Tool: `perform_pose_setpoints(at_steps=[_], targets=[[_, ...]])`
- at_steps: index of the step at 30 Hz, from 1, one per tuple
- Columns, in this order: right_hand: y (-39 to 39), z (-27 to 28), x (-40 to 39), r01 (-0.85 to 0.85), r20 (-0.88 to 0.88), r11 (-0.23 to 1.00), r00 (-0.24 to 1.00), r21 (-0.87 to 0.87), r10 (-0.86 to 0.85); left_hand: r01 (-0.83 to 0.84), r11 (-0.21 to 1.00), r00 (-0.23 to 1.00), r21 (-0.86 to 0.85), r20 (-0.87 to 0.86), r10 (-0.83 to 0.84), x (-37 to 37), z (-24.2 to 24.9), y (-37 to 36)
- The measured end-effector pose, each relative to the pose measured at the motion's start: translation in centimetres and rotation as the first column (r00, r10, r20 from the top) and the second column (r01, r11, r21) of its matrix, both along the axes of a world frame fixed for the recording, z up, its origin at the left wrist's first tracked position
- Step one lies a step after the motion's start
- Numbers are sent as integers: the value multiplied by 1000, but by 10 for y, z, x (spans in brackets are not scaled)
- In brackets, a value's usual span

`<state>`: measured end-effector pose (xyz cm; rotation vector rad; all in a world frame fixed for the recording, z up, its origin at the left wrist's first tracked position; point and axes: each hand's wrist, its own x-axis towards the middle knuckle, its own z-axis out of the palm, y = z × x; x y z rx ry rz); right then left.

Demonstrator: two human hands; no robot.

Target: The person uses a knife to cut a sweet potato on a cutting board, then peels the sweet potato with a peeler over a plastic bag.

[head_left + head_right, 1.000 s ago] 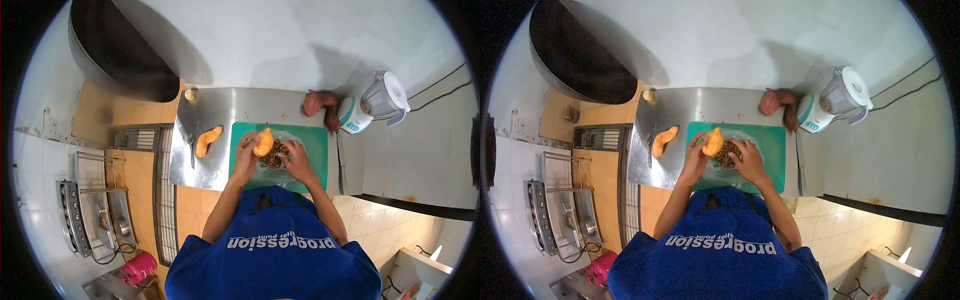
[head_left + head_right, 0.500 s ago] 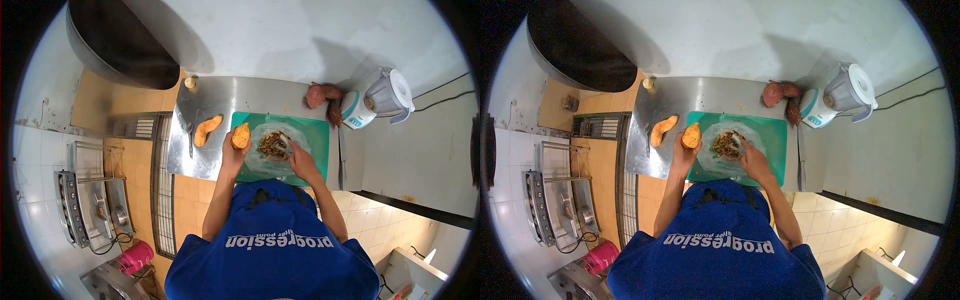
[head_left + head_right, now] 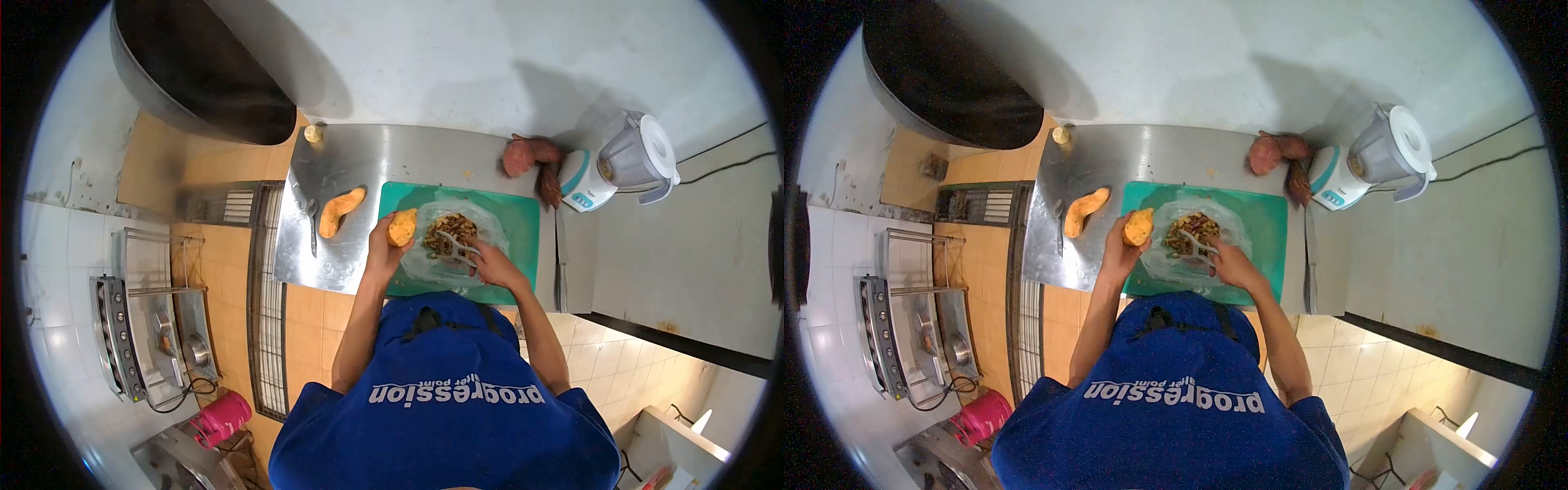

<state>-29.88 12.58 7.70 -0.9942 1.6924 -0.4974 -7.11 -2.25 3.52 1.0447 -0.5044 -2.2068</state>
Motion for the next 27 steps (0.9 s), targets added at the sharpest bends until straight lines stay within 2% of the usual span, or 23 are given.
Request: perform_pose_setpoints(at_steps=[1, 5, 7, 8, 9, 10, 11, 13, 14, 16, 20, 22, 25, 27], targets=[[0, 3, -1, -64, -12, 997, 998, 50, 64, -4, 1000, 1000, 2, 1, 4, 1, -2, 1], [2, 9, -4, -177, -49, 983, 983, 55, 179, -8, 1000, 999, 22, 32, 8, 4, -1, 3], [4, 18, 1, -123, -106, 986, 988, -116, 111, -12, 999, 999, 33, 41, 10, 4, -2, 4], [4, 11, 7, -121, -105, 986, 988, -112, 109, -24, 999, 999, 28, 47, 23, 4, -3, 4], [4, -3, 14, -89, -213, 890, 977, -447, -9, -35, 999, 998, 23, 52, 34, 3, -4, 4], [5, -15, 19, -94, -272, 680, 949, -727, -159, -30, 999, 998, 26, 52, 29, 3, -5, 4], [7, -23, 19, -91, -272, 681, 948, -727, -163, -29, 999, 999, 24, 37, 28, 3, -4, 3], [11, -37, 16, -372, -518, 784, 852, -497, 76, -26, 999, 999, 17, 20, 26, 2, -2, 2], [11, -41, 16, -374, -520, 780, 851, -501, 74, -31, 999, 999, 19, 25, 31, 0, 0, 2], [11, -49, 17, -375, -552, 836, 827, -401, 107, -45, 999, 999, 15, 31, 44, 2, 5, 0], [16, -53, 15, -344, -554, 806, 832, -481, 25, -47, 999, 999, -8, 10, 47, 5, 8, 2], [15, -54, 13, -431, -644, 826, 757, -363, 112, -39, 999, 999, -18, 6, 39, 4, 8, 1], [18, -54, 12, -361, -598, 817, 801, -449, 25, -13, 1000, 1000, 1, 20, 13, 2, 8, 1], [15, -48, 15, -371, -631, 842, 774, -393, 46, -7, 1000, 998, 11, 59, 6, 0, 14, 6]])
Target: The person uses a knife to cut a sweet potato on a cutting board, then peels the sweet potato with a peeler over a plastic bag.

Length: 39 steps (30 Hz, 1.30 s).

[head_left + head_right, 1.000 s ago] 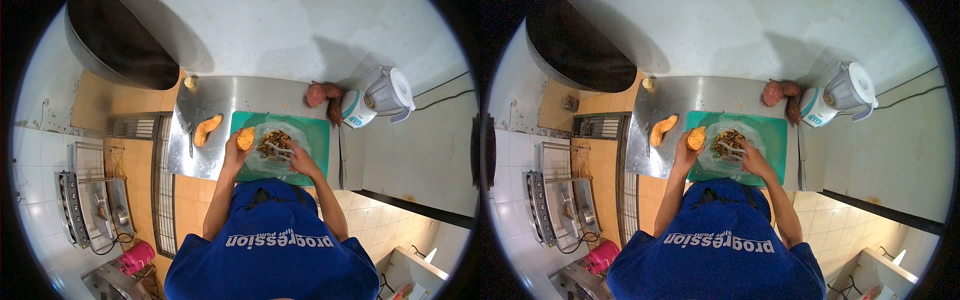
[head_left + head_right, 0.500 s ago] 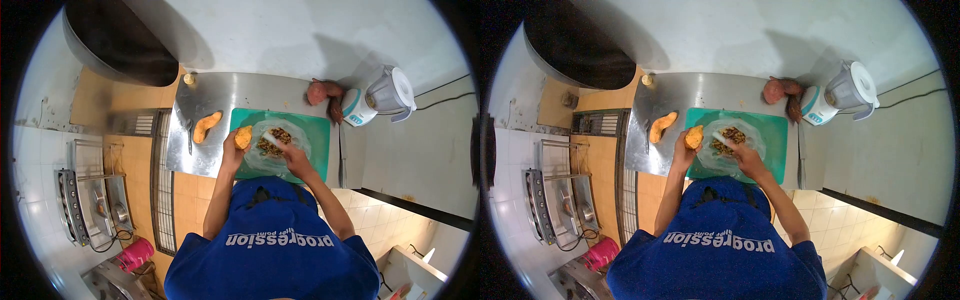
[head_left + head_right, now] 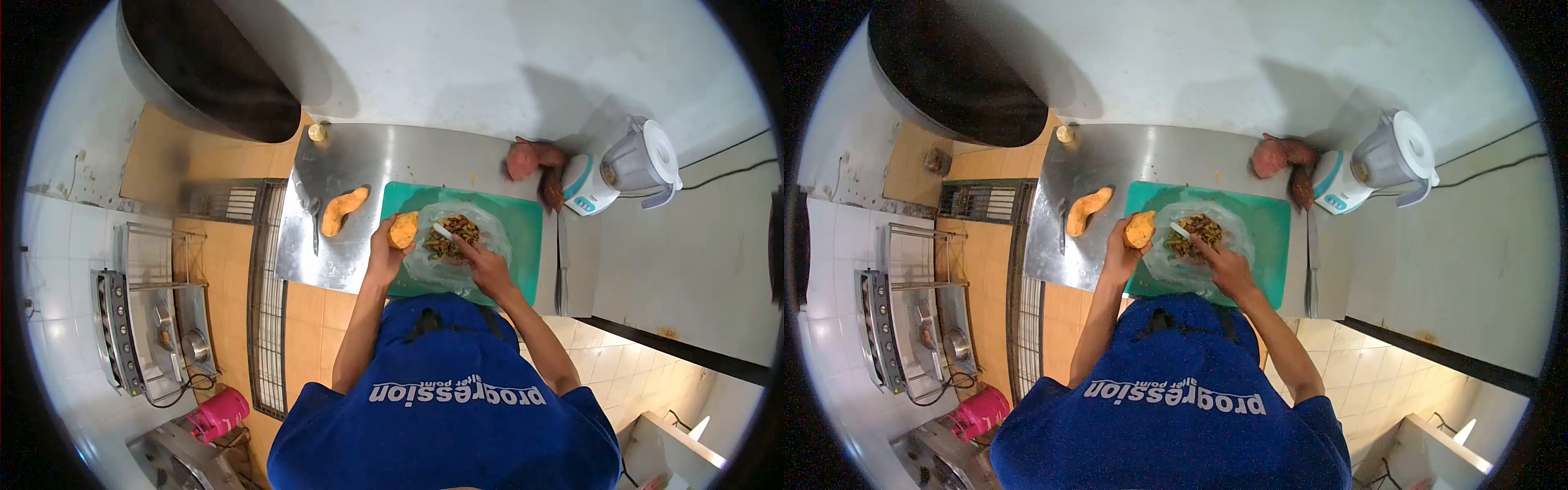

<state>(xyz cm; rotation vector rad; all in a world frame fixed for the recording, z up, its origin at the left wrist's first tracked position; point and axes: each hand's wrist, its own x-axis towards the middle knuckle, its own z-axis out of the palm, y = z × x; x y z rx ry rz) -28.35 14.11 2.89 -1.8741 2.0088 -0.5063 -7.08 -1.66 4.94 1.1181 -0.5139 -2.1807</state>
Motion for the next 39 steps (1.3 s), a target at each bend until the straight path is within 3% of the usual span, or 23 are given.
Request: perform_pose_setpoints(at_steps=[2, 3, 5, 6, 7, 8, 9, 10, 11, 13, 15, 17, 20, 23, 25, 26, 27, 28, 29, 31, 34, 38, 39], targets=[[0, -3, -1, 16, -47, 999, 999, 41, -14, 59, 998, 995, 3, -81, -59, 3, 1, -2], [-1, -10, -2, 52, 24, 998, 998, 32, -52, 113, 994, 981, -1, -161, -111, 5, 1, -4], [-5, -11, -3, 83, 96, 996, 992, 18, -84, 102, 994, 990, -50, -94, -106, 2, 4, -2], [-4, -5, -3, 175, 393, 984, 902, 40, -177, 94, 991, 995, -90, -27, -97, 2, 6, 0], [-3, 1, -4, 255, 647, 963, 720, 87, -249, 97, 991, 995, -93, -29, -100, 2, 6, 0], [-3, 4, -7, 256, 645, 963, 723, 81, -247, 242, 960, 970, -143, 21, -242, 1, 4, -2], [-1, 7, -9, 244, 793, 953, 538, 177, -285, 383, 905, 924, -182, 80, -375, 1, 2, -3], [1, 10, -11, 207, 890, 941, 322, 267, -323, 390, 889, 921, -238, 83, -382, -3, -2, -2], [3, 16, -11, 208, 890, 943, 326, 261, -318, 390, 888, 921, -245, 81, -381, -11, 0, 4], [6, 27, -10, 169, 913, 943, 249, 287, -323, 425, 728, 892, -538, 384, -238, -28, 15, 18], [11, 27, -10, 138, 932, 959, 237, 247, -274, 450, 764, 878, -462, 386, -284, -33, 28, 22], [14, 26, -9, 100, 948, 972, 220, 214, -231, 543, 624, 832, -562, 461, -309, -35, 27, 23], [16, 31, -7, 86, 964, 977, 170, 194, -206, 534, 650, 831, -541, 477, -286, -34, 35, 26], [10, 52, -9, -4, 947, 979, 254, 204, -196, 526, 651, 834, -548, 480, -270, -31, 29, 24], [2, 69, 0, 115, 823, 974, 520, 197, -228, 514, 659, 839, -549, 481, -254, -30, 15, 26], [-1, 72, 5, 117, 824, 973, 518, 196, -229, 498, 668, 847, -553, 476, -237, -30, 12, 27], [-5, 75, 10, 152, 602, 986, 781, 74, -165, 500, 666, 846, -553, 477, -239, -30, 9, 28], [-9, 77, 14, 140, 298, 989, 947, -53, -118, 525, 646, 828, -554, 510, -234, -30, 7, 28], [-12, 81, 17, 140, 298, 989, 947, -54, -118, 547, 627, 809, -555, 542, -227, -31, 9, 29], [-17, 88, 20, 17, -100, 993, 995, -114, -29, 524, 653, 827, -546, 509, -238, -32, 13, 30], [-22, 74, 21, -17, -179, 960, 983, -280, -35, 483, 683, 863, -548, 431, -265, -31, 13, 28], [-23, 78, 18, 2, -131, 975, 991, -220, -31, 439, 768, 886, -467, 366, -284, -30, 21, 24], [-23, 76, 15, 85, 46, 987, 996, -140, -79, 431, 772, 889, -467, 364, -276, -27, 25, 23]])
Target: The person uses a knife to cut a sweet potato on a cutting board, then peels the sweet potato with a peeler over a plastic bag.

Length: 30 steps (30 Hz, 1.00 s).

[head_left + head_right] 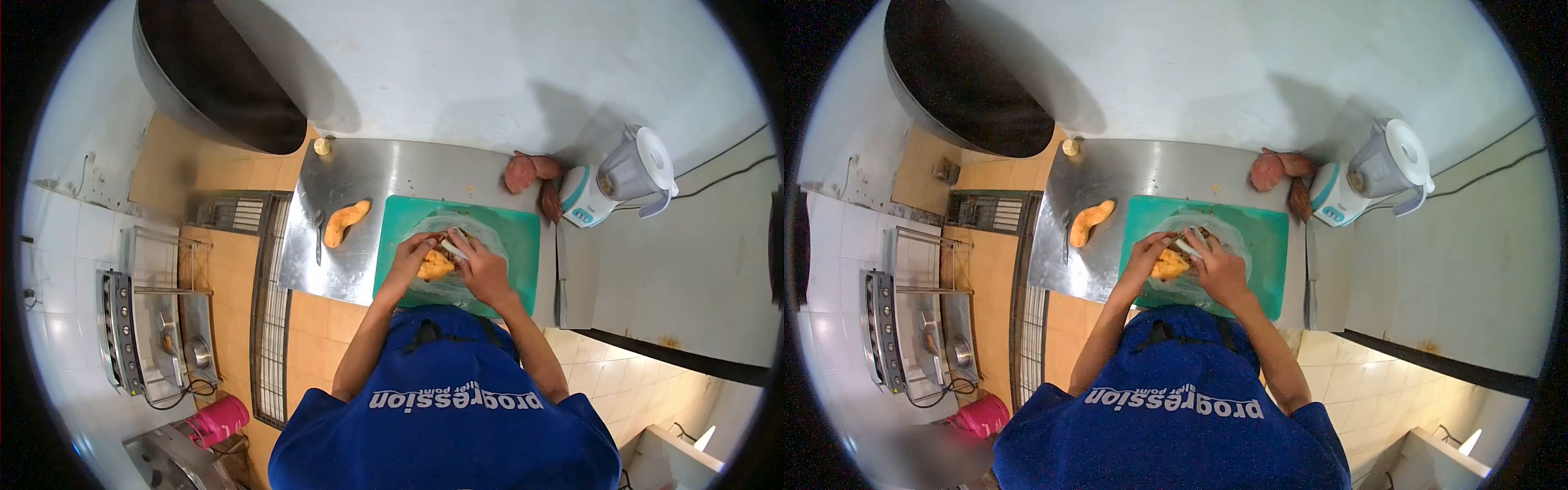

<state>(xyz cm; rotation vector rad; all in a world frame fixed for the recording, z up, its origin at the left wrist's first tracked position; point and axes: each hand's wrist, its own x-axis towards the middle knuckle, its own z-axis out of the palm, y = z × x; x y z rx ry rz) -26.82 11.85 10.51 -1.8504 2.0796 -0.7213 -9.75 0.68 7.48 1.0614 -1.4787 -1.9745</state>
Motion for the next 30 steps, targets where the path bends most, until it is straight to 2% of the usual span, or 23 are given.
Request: perform_pose_setpoints(at_steps=[1, 2, 4, 6, 8, 9, 11, 14, 15, 16, 17, 18, 19, 20, 23, 25, 30], targets=[[0, -2, -3, 45, 177, 996, 982, 79, -58, -22, 983, 995, 182, -88, 39, 5, 4, -2], [0, -3, -7, 37, 175, 996, 983, 79, -50, -25, 933, 981, 358, -168, 91, 8, 7, -4], [0, -6, -13, -15, 476, 1000, 879, -11, 19, -70, 931, 966, 359, -207, 153, 9, -5, -6], [0, -2, -16, -29, 531, 1000, 847, -10, 30, -106, 927, 948, 360, -245, 203, 8, 1, -8], [0, 3, -19, -38, 583, 999, 812, -9, 36, -124, 960, 974, 249, -152, 165, 8, 9, -10], [0, 5, -20, -52, 583, 999, 811, -12, 49, -124, 960, 975, 250, -152, 165, 6, 8, -11], [0, 10, -20, -63, 583, 998, 810, -15, 60, -145, 941, 937, 306, -262, 229, 2, 8, -13], [-1, 23, -13, -61, 505, 998, 861, -12, 59, -160, 916, 886, 368, -355, 298, -3, 12, -13], [-2, 34, -8, -69, 390, 997, 919, 24, 54, -154, 917, 889, 368, -353, 291, -4, 9, -13], [-2, 42, -3, -72, 270, 995, 961, 64, 52, -222, 935, 902, 277, -306, 304, -6, 6, -13], [-4, 45, 2, -65, 274, 996, 961, 67, 45, -283, 942, 910, 179, -259, 323, -7, 6, -11], [-6, 48, 6, -54, 205, 997, 978, 57, 41, -279, 943, 913, 181, -255, 319, -8, 7, -10], [-8, 49, 10, -45, 135, 998, 990, 46, 39, -303, 951, 935, 64, -174, 309, -9, 7, -9], [-10, 49, 15, -44, 139, 998, 990, 50, 37, -313, 948, 947, -55, -91, 308, -10, 8, -7], [-13, 47, 24, -58, 58, 998, 997, 11, 58, -402, 906, 913, -130, -139, 384, -10, 10, -7], [-12, 41, 27, -61, -44, 998, 997, -9, 60, -421, 897, 905, -131, -130, 406, -6, 13, -9], [-4, 31, 27, -74, -40, 997, 996, 4, 74, -431, 884, 902, -181, -81, 424, -3, 7, -10]])
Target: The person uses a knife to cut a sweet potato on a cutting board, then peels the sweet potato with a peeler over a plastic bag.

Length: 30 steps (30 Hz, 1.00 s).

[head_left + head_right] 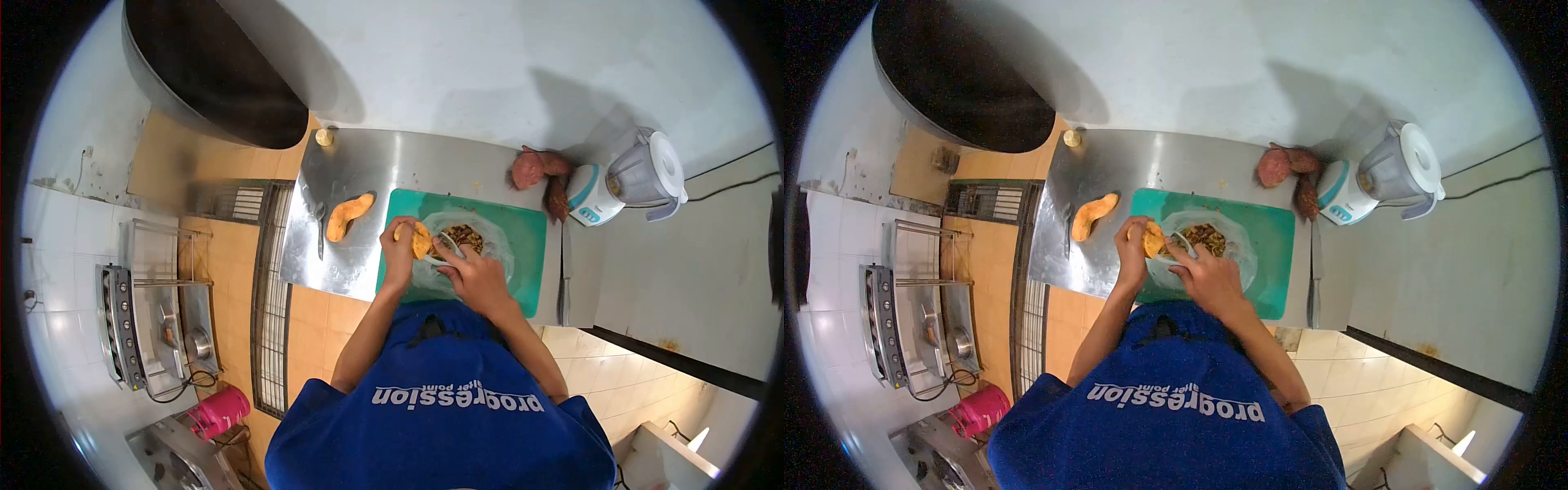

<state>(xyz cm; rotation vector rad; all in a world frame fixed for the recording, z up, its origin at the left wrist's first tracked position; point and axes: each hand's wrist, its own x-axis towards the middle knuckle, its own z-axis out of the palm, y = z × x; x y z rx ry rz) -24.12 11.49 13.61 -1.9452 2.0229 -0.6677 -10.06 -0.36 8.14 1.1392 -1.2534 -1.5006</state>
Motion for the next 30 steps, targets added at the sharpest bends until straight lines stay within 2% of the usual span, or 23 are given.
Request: perform_pose_setpoints(at_steps=[2, 4, 6, 8, 10, 11, 12, 13, 17, 19, 20, 22, 24, 26, 27, 28, 29, 30], targets=[[6, -8, -4, 6, -3, 1000, 1000, -12, -6, -130, 962, 927, 239, -314, 203, 1, -12, -11], [16, -20, -11, -5, -128, 994, 992, 111, 19, -162, 959, 917, 231, -324, 232, 8, 3, -26], [21, -30, -18, 38, -111, 992, 993, 121, -25, -204, 950, 900, 237, -335, 277, 7, 0, -27], [21, -27, -20, 63, -90, 989, 995, 131, -52, -133, 991, 980, -10, -148, 130, 6, -13, -24], [11, -13, -22, 85, -43, 994, 996, 74, -82, -123, 991, 989, -58, -85, 118, -6, -18, -16], [4, -9, -22, 92, -43, 993, 995, 72, -89, -58, 997, 998, -42, -30, 57, -10, -20, -12], [-1, -6, -20, 79, -8, 997, 997, -6, -79, 8, 1000, 1000, -22, 24, -8, -13, -21, -9], [-4, -4, -19, 68, 26, 994, 997, -85, -66, 38, 996, 995, -84, 93, -30, -17, -24, -8], [-4, -30, -17, 50, -16, 996, 999, -77, -51, -1, 999, 1000, -49, -16, 0, -20, -30, -9], [3, -34, -22, 73, -85, 997, 994, 13, -71, -120, 989, 989, -87, -102, 111, -15, -42, -16], [8, -39, -27, 74, -81, 997, 994, 10, -73, -118, 989, 989, -91, -99, 109, -11, -39, -22], [17, -48, -35, 84, -141, 983, 988, 163, -61, -139, 962, 958, 236, -213, 191, -2, -35, -33], [16, -41, -37, 104, -152, 983, 985, 155, -80, -140, 964, 967, 224, -180, 182, -5, -23, -28], [11, -30, -37, 123, -162, 982, 982, 145, -99, -96, 974, 994, 205, -25, 103, -15, -15, -20], [5, -21, -34, 84, -96, 996, 992, 35, -81, -92, 975, 995, 204, -25, 99, -18, -16, -17], [0, -16, -30, 54, -33, 996, 998, -77, -57, -11, 984, 999, 175, 38, 4, -20, -17, -14], [-4, -15, -27, 60, -33, 995, 998, -78, -62, 71, 986, 991, 152, 104, -87, -21, -15, -11], [-9, -15, -24, 32, -47, 995, 998, -97, -36, 75, 986, 990, 150, 105, -91, -22, -14, -11]])
